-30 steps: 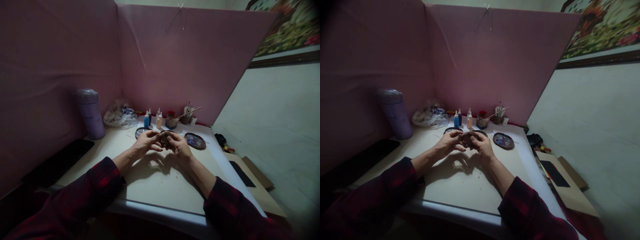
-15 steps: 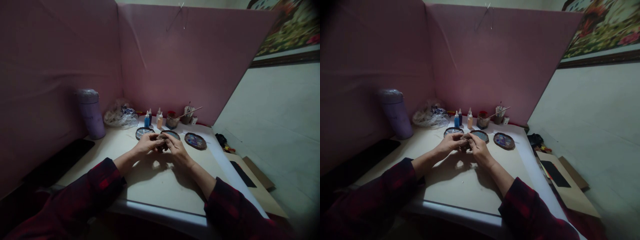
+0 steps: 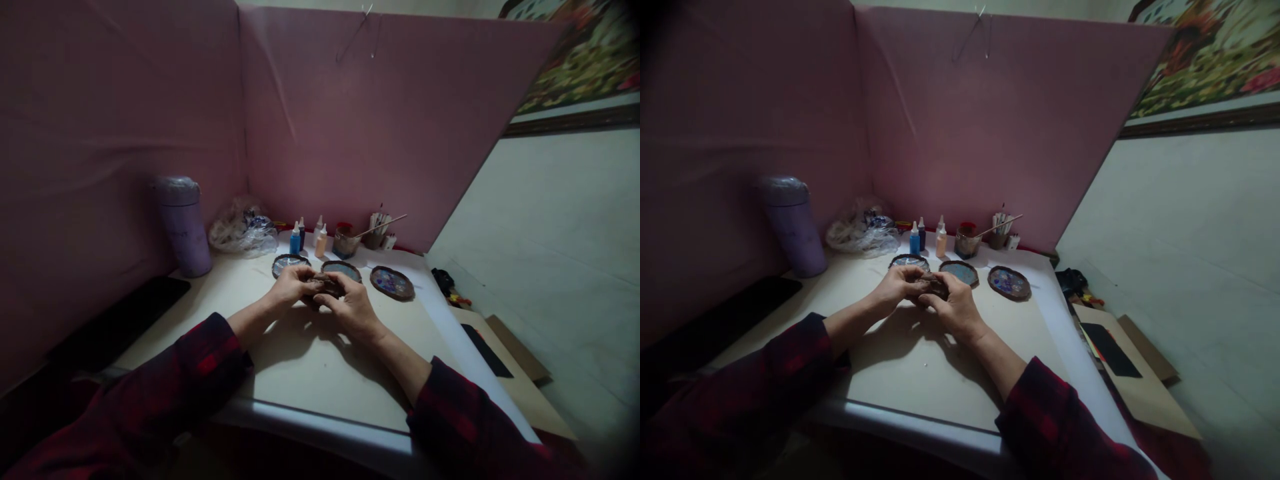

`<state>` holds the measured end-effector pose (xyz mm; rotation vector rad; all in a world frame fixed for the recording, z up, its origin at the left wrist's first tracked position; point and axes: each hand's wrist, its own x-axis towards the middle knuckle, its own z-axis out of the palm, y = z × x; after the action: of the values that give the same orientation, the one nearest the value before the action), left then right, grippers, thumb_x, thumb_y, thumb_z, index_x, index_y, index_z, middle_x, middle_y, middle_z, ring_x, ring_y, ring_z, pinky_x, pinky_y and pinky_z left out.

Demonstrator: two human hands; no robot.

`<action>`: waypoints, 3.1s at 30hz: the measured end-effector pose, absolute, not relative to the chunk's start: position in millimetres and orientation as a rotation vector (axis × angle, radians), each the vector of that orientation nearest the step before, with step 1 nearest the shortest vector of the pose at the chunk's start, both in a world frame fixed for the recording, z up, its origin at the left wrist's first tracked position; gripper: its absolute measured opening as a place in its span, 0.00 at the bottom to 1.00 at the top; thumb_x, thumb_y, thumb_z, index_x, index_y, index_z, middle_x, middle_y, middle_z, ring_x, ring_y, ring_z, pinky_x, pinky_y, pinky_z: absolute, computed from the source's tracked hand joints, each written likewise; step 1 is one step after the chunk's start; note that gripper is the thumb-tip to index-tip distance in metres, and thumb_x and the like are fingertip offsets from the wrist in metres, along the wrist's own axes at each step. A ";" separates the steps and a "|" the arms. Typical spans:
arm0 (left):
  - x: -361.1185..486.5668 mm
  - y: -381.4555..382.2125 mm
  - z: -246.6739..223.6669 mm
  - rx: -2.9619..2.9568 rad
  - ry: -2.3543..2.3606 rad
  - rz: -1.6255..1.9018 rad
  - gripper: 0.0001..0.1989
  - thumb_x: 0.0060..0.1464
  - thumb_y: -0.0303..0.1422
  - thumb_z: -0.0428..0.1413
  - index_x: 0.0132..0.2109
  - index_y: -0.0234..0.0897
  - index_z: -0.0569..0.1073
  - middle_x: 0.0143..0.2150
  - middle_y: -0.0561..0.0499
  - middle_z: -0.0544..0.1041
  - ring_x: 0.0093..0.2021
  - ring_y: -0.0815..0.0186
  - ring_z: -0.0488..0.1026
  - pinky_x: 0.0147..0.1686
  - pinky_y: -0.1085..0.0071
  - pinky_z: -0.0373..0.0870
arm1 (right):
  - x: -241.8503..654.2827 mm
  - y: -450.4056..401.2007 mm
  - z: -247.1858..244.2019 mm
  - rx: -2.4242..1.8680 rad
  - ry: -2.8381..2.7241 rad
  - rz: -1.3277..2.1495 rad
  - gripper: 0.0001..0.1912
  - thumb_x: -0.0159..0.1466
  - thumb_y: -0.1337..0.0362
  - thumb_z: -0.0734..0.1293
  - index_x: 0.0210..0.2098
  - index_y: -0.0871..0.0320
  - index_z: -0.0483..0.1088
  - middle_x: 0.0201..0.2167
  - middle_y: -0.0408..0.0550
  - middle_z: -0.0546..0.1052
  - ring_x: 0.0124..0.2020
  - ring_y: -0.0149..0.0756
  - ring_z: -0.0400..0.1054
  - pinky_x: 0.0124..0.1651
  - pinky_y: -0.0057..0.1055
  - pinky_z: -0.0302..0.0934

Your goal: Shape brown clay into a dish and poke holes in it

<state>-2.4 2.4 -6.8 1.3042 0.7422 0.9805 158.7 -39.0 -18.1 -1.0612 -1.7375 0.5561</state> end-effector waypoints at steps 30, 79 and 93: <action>9.0 -1.2 -16.0 1.603 0.639 1.102 0.14 0.43 0.30 0.65 0.40 0.31 0.78 0.30 0.51 0.75 0.27 0.72 0.70 0.28 0.75 0.68 | 166.9 -24.7 -24.3 -1.080 -1.484 0.586 0.19 0.59 0.49 0.70 0.42 0.56 0.72 0.37 0.49 0.78 0.40 0.40 0.72 0.45 0.37 0.67; 4.0 1.7 -14.4 1.423 0.718 1.091 0.17 0.38 0.34 0.68 0.29 0.31 0.69 0.22 0.53 0.73 0.19 0.69 0.72 0.19 0.74 0.71 | 160.5 -30.4 -20.4 -1.059 -1.272 1.025 0.24 0.53 0.44 0.72 0.33 0.60 0.72 0.23 0.45 0.77 0.22 0.36 0.73 0.20 0.28 0.67; -3.3 4.2 -5.6 1.155 0.633 0.894 0.27 0.36 0.48 0.70 0.34 0.28 0.75 0.29 0.45 0.77 0.25 0.65 0.76 0.28 0.70 0.75 | 165.4 -29.1 -17.1 -1.031 -1.143 1.137 0.24 0.52 0.45 0.72 0.38 0.59 0.75 0.29 0.46 0.78 0.22 0.33 0.69 0.18 0.28 0.63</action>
<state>-3.3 4.2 -5.6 1.1548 0.6330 0.8937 165.4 -29.1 -17.1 -1.0306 -1.1428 1.1365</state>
